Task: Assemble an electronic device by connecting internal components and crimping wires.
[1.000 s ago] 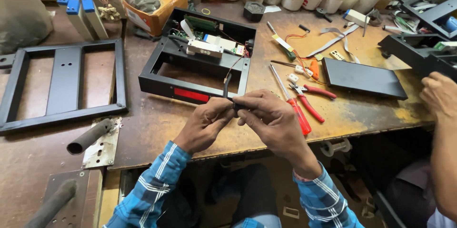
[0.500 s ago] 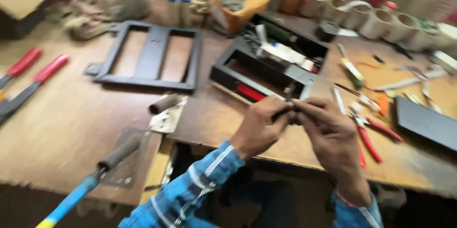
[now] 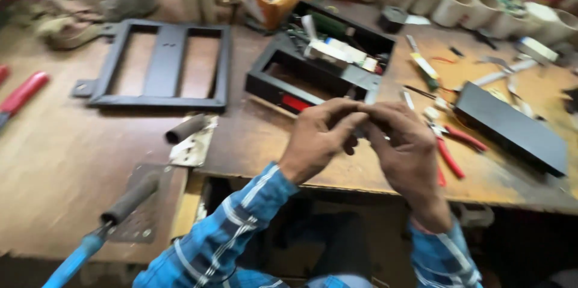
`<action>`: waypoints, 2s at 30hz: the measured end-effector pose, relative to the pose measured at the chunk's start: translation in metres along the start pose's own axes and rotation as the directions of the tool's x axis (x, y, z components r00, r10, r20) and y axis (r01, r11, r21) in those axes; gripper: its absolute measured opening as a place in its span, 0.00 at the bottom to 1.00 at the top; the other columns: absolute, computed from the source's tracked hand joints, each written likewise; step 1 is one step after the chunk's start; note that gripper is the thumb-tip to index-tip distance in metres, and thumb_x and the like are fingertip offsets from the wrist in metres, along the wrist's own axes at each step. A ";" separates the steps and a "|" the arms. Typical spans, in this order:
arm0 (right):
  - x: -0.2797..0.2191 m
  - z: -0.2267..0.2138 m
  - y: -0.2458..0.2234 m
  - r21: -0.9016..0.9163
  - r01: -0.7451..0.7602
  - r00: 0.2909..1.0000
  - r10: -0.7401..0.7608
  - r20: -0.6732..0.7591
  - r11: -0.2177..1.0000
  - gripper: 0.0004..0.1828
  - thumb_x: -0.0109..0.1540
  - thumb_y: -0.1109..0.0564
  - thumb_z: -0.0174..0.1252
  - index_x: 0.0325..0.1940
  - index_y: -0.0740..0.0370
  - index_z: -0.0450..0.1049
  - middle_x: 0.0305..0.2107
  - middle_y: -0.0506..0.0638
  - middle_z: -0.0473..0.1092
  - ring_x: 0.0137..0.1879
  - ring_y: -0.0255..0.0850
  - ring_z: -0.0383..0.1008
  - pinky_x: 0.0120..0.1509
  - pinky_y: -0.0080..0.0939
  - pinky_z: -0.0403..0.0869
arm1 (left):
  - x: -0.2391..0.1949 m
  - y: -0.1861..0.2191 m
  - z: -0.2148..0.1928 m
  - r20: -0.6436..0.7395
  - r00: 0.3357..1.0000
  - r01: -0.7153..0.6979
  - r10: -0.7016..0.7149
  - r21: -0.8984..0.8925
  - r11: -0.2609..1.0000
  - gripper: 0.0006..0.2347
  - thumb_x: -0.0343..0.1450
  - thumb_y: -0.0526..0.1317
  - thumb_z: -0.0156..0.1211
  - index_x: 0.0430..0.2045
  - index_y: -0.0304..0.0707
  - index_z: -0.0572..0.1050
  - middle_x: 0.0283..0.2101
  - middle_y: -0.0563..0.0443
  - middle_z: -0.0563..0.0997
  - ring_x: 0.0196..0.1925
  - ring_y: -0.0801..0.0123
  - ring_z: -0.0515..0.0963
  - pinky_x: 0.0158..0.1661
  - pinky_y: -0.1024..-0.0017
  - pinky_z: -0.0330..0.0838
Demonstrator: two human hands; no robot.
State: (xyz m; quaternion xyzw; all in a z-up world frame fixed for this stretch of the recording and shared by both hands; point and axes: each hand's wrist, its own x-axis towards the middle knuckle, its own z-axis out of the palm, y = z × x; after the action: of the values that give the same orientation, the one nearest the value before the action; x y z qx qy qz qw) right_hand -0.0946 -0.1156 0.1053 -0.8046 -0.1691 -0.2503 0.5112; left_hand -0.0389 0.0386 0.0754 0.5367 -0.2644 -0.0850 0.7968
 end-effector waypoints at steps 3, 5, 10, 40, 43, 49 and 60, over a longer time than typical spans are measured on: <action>-0.001 0.010 0.002 0.215 -0.003 0.998 0.017 -0.060 0.977 0.24 0.62 0.68 0.63 0.63 0.67 0.70 0.46 0.50 0.72 0.51 0.33 0.75 0.57 0.33 0.77 | -0.005 -0.012 -0.004 -0.074 0.997 0.005 -0.015 -0.137 0.991 0.12 0.76 0.38 0.59 0.48 0.27 0.79 0.37 0.48 0.85 0.31 0.71 0.83 0.32 0.74 0.79; -0.004 0.010 0.005 0.202 -0.073 0.994 0.087 -0.061 0.977 0.22 0.63 0.67 0.63 0.61 0.67 0.71 0.45 0.51 0.74 0.49 0.33 0.76 0.55 0.33 0.78 | -0.011 -0.010 -0.004 -0.068 0.997 0.008 -0.022 -0.191 0.981 0.12 0.76 0.37 0.58 0.48 0.26 0.78 0.39 0.46 0.85 0.34 0.69 0.85 0.36 0.72 0.82; -0.019 0.021 0.018 0.176 -0.160 0.981 0.177 -0.084 0.971 0.06 0.66 0.65 0.63 0.46 0.71 0.78 0.46 0.51 0.75 0.46 0.34 0.77 0.49 0.33 0.77 | -0.029 -0.014 -0.011 -0.098 0.994 0.017 -0.042 -0.242 0.970 0.13 0.76 0.37 0.57 0.50 0.26 0.77 0.42 0.43 0.86 0.40 0.64 0.88 0.44 0.68 0.85; 0.011 0.017 0.014 0.073 -0.406 0.893 0.378 0.246 0.911 0.12 0.64 0.55 0.63 0.44 0.67 0.81 0.30 0.44 0.77 0.37 0.28 0.72 0.40 0.30 0.71 | -0.032 -0.009 -0.057 0.099 0.984 -0.168 0.146 0.269 0.949 0.15 0.73 0.32 0.64 0.54 0.30 0.76 0.46 0.44 0.84 0.42 0.69 0.86 0.43 0.74 0.84; 0.013 0.013 0.014 0.180 -0.444 0.874 0.380 0.304 0.877 0.12 0.65 0.55 0.62 0.44 0.68 0.79 0.32 0.45 0.77 0.38 0.29 0.73 0.43 0.30 0.72 | -0.032 -0.014 -0.050 0.094 0.974 -0.222 0.204 0.269 0.937 0.15 0.73 0.33 0.63 0.54 0.30 0.76 0.48 0.45 0.84 0.42 0.71 0.86 0.43 0.74 0.85; 0.013 0.007 0.014 0.224 -0.483 0.858 0.405 0.317 0.847 0.12 0.64 0.55 0.62 0.43 0.68 0.79 0.31 0.46 0.76 0.39 0.31 0.74 0.46 0.31 0.73 | -0.030 -0.009 -0.037 0.041 0.974 -0.224 0.222 0.293 0.929 0.15 0.73 0.33 0.64 0.54 0.29 0.76 0.42 0.49 0.83 0.37 0.76 0.84 0.37 0.77 0.83; 0.007 -0.016 0.069 0.356 -0.518 0.843 0.395 0.365 0.778 0.09 0.64 0.58 0.66 0.43 0.68 0.80 0.31 0.44 0.74 0.36 0.29 0.68 0.40 0.31 0.68 | -0.023 0.004 -0.027 0.079 0.997 -0.033 0.019 0.179 0.983 0.14 0.70 0.33 0.67 0.49 0.30 0.79 0.36 0.54 0.83 0.33 0.82 0.81 0.32 0.81 0.77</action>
State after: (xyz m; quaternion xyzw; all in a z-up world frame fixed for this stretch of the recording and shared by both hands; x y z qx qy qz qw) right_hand -0.0568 -0.1591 0.0642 -0.7104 -0.0872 0.0395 0.6972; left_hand -0.0448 0.0721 0.0634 0.5992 -0.3085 -0.0707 0.7354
